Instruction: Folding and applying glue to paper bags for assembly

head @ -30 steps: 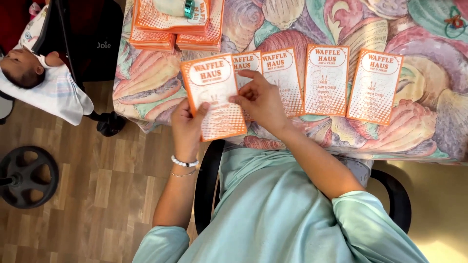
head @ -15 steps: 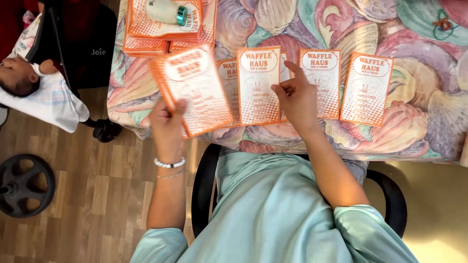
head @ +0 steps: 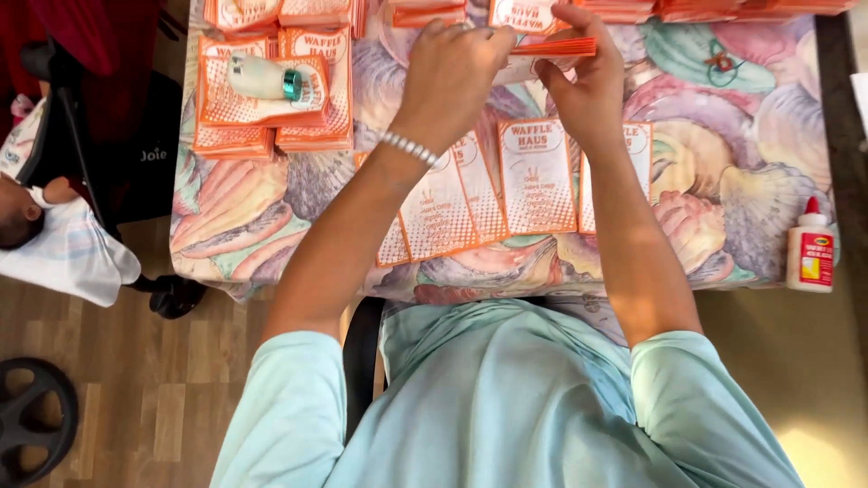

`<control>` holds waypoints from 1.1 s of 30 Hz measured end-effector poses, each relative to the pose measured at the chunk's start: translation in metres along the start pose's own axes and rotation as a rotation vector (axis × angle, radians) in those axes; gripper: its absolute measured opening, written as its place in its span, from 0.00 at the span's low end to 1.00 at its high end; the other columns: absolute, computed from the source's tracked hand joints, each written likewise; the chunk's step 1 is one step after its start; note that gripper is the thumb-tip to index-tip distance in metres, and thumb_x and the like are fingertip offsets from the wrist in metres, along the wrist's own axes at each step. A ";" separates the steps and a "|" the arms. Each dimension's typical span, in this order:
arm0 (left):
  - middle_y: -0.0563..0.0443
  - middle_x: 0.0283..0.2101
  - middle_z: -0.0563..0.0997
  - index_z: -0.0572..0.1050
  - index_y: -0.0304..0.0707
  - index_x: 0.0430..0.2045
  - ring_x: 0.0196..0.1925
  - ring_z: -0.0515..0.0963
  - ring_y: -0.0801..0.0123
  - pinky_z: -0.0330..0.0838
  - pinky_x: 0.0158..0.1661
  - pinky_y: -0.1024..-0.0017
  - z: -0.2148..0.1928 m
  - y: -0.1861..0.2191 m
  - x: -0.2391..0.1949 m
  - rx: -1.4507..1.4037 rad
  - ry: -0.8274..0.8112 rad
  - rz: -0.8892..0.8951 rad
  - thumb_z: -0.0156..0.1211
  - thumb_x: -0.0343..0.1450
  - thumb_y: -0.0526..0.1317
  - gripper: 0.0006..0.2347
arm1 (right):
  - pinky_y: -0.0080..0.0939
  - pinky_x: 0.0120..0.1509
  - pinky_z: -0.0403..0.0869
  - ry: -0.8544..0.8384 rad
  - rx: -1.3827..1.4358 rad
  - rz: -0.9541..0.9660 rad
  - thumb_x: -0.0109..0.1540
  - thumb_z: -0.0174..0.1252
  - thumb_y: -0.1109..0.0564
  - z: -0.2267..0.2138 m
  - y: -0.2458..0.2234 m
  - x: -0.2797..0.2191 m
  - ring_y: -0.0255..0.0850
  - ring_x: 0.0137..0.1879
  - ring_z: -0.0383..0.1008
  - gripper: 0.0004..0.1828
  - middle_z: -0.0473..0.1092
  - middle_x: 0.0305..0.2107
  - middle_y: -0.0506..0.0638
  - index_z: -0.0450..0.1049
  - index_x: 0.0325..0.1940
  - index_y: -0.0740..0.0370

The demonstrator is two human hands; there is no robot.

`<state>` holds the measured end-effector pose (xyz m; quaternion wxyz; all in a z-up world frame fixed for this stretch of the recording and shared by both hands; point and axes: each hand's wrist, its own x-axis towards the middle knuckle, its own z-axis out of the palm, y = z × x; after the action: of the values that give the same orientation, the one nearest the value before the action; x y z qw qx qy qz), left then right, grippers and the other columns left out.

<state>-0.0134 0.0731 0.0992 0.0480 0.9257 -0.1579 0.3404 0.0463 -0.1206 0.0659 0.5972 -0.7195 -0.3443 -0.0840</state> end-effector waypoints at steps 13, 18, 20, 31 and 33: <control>0.57 0.43 0.84 0.80 0.44 0.39 0.48 0.82 0.71 0.77 0.49 0.73 0.103 -0.017 -0.016 -1.052 0.418 -0.827 0.62 0.71 0.46 0.09 | 0.38 0.52 0.76 0.081 0.282 0.492 0.58 0.57 0.65 0.009 0.079 -0.004 0.36 0.42 0.75 0.23 0.75 0.38 0.46 0.68 0.58 0.61; 0.52 0.35 0.85 0.79 0.42 0.39 0.23 0.69 0.80 0.58 0.25 0.79 0.109 -0.006 -0.019 -1.058 0.569 -0.887 0.48 0.76 0.37 0.09 | 0.43 0.59 0.74 0.139 0.218 0.365 0.56 0.51 0.67 0.015 0.058 -0.006 0.38 0.51 0.72 0.29 0.72 0.45 0.49 0.64 0.63 0.59; 0.52 0.34 0.85 0.80 0.42 0.35 0.30 0.75 0.76 0.64 0.32 0.76 0.109 -0.005 -0.019 -1.083 0.539 -0.940 0.47 0.75 0.37 0.10 | 0.38 0.46 0.69 0.112 0.209 0.434 0.59 0.48 0.68 0.012 0.061 -0.006 0.35 0.40 0.68 0.28 0.73 0.43 0.48 0.61 0.64 0.55; 0.59 0.48 0.84 0.72 0.42 0.52 0.18 0.67 0.83 0.73 0.28 0.81 0.105 -0.018 0.013 -0.926 0.078 -1.082 0.55 0.68 0.57 0.24 | 0.36 0.44 0.66 0.073 -0.015 0.882 0.58 0.52 0.64 -0.016 0.043 0.023 0.33 0.38 0.64 0.21 0.66 0.33 0.42 0.66 0.55 0.58; 0.44 0.73 0.61 0.56 0.47 0.69 0.74 0.63 0.52 0.75 0.61 0.50 0.120 -0.035 0.005 -0.498 -0.185 -0.548 0.74 0.66 0.63 0.42 | 0.41 0.52 0.67 -0.007 -0.184 1.057 0.57 0.52 0.60 -0.024 0.036 0.032 0.38 0.48 0.67 0.28 0.70 0.42 0.45 0.65 0.63 0.55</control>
<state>0.0758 0.0817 0.0112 0.3464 0.9203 0.0138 0.1813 0.0989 -0.1314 0.0604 0.4914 -0.8444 0.0717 0.2010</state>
